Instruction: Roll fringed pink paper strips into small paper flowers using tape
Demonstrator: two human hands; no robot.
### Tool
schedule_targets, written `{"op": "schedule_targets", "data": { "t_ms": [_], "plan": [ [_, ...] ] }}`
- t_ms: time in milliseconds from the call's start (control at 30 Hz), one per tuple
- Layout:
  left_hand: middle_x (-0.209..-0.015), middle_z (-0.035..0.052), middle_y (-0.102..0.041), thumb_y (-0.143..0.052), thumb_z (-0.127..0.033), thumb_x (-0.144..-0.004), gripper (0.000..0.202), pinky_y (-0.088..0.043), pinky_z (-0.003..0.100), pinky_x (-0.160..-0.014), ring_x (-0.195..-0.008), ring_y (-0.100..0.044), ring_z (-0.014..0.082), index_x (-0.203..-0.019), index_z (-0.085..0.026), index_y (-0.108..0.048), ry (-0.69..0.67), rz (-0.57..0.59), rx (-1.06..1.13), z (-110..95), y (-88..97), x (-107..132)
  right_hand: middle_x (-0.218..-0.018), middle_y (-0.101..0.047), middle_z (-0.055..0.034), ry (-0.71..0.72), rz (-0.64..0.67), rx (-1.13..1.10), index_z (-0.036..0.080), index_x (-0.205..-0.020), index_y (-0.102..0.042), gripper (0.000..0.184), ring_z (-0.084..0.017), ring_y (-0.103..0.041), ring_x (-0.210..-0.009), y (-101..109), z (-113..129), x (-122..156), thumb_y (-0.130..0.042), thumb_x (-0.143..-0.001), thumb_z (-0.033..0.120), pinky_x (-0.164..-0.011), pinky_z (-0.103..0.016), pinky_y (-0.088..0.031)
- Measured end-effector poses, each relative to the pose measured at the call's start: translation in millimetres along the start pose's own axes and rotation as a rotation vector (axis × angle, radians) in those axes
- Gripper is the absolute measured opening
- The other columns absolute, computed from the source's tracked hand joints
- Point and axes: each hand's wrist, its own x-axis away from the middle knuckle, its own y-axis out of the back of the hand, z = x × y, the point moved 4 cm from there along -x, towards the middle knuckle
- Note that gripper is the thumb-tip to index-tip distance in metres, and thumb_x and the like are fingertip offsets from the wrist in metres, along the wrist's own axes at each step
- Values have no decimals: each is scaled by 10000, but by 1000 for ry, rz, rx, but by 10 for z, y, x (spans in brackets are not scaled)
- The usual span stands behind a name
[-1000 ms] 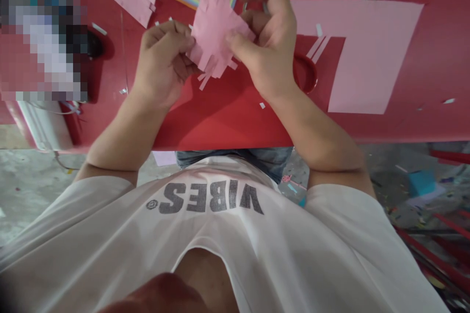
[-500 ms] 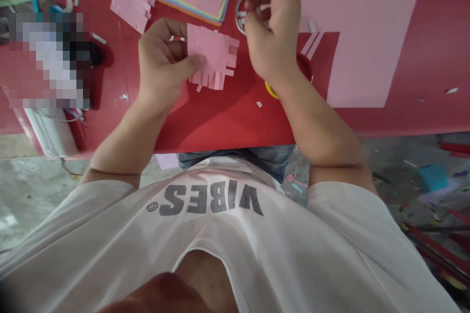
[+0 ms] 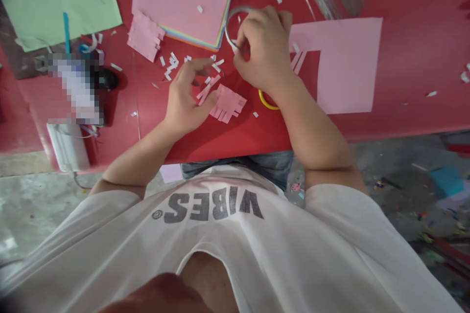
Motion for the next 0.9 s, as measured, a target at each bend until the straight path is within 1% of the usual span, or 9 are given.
{"op": "schedule_targets", "data": {
  "t_ms": [67, 133, 267, 367, 500, 667, 767, 833, 900],
  "plan": [
    [-1350, 93, -633, -668, -553, -899, 587, -551, 425, -932, -1134, -669, 272, -1412, -313, -513, -29, -18, 83, 46, 34, -28, -1030, -727, 24, 28, -17, -27, 345, -922, -607, 91, -263, -603, -1019, 120, 215, 16, -671, -864, 317, -1056, -609, -378],
    [-1400, 91, -613, -659, -608, -896, 673, -572, 398, -876, -1121, -678, 263, -1481, -341, -458, -34, -14, 163, 90, 54, -45, -955, -734, 7, 87, -52, -53, 303, -932, -594, 10, -217, -624, -921, 206, 416, 61, -593, -941, 303, -1077, -546, -379],
    [-1471, 72, -576, -656, -622, -904, 729, -596, 387, -901, -1181, -677, 264, -1545, -397, -390, -37, 49, 235, 115, 36, -48, -857, -696, -4, 95, -3, -35, 285, -906, -581, 146, -217, -636, -814, 163, 595, 174, -544, -992, 398, -1099, -536, -399],
    [-1418, 46, -629, -650, -644, -902, 685, -623, 369, -862, -1184, -698, 264, -1516, -422, -444, -34, 82, 332, 100, 8, -52, -836, -690, -4, 108, 26, -32, 283, -896, -571, 189, -212, -632, -791, 81, 631, 232, -506, -1009, 419, -1050, -505, -444],
    [-1381, 46, -671, -710, -646, -857, 659, -636, 375, -874, -1230, -695, 291, -1444, -391, -554, -1, 99, 443, 98, 1, -81, -768, -660, -1, 140, -47, -7, 265, -841, -541, 200, -192, -584, -713, 55, 640, 256, -497, -998, 383, -985, -470, -465],
    [-1410, 12, -665, -690, -607, -894, 585, -644, 425, -902, -1216, -711, 290, -1434, -421, -560, -29, 118, 470, 118, 4, -80, -740, -627, -1, 109, -91, -17, 274, -835, -537, 173, -214, -596, -710, 48, 571, 265, -525, -977, 373, -975, -499, -462],
    [-1383, 13, -683, -667, -590, -920, 505, -641, 430, -928, -1153, -738, 263, -1387, -409, -606, -21, 80, 457, 115, 5, -52, -740, -624, -3, 94, -103, -26, 272, -834, -546, 193, -216, -604, -711, 47, 544, 273, -524, -978, 398, -981, -520, -462],
    [-1319, 27, -714, -658, -567, -935, 421, -640, 413, -936, -1091, -755, 239, -1308, -371, -666, 10, 10, 418, 124, 12, -38, -737, -624, -6, 82, -80, -26, 270, -842, -559, 217, -216, -609, -713, 29, 541, 277, -511, -990, 421, -992, -533, -458],
    [-1280, 32, -723, -653, -549, -945, 372, -642, 391, -935, -1090, -754, 230, -1259, -351, -683, 31, -86, 381, 160, 24, -36, -725, -617, -3, 96, -60, -28, 270, -846, -566, 222, -212, -607, -712, 6, 561, 285, -522, -987, 435, -991, -532, -459]
  ]
}}
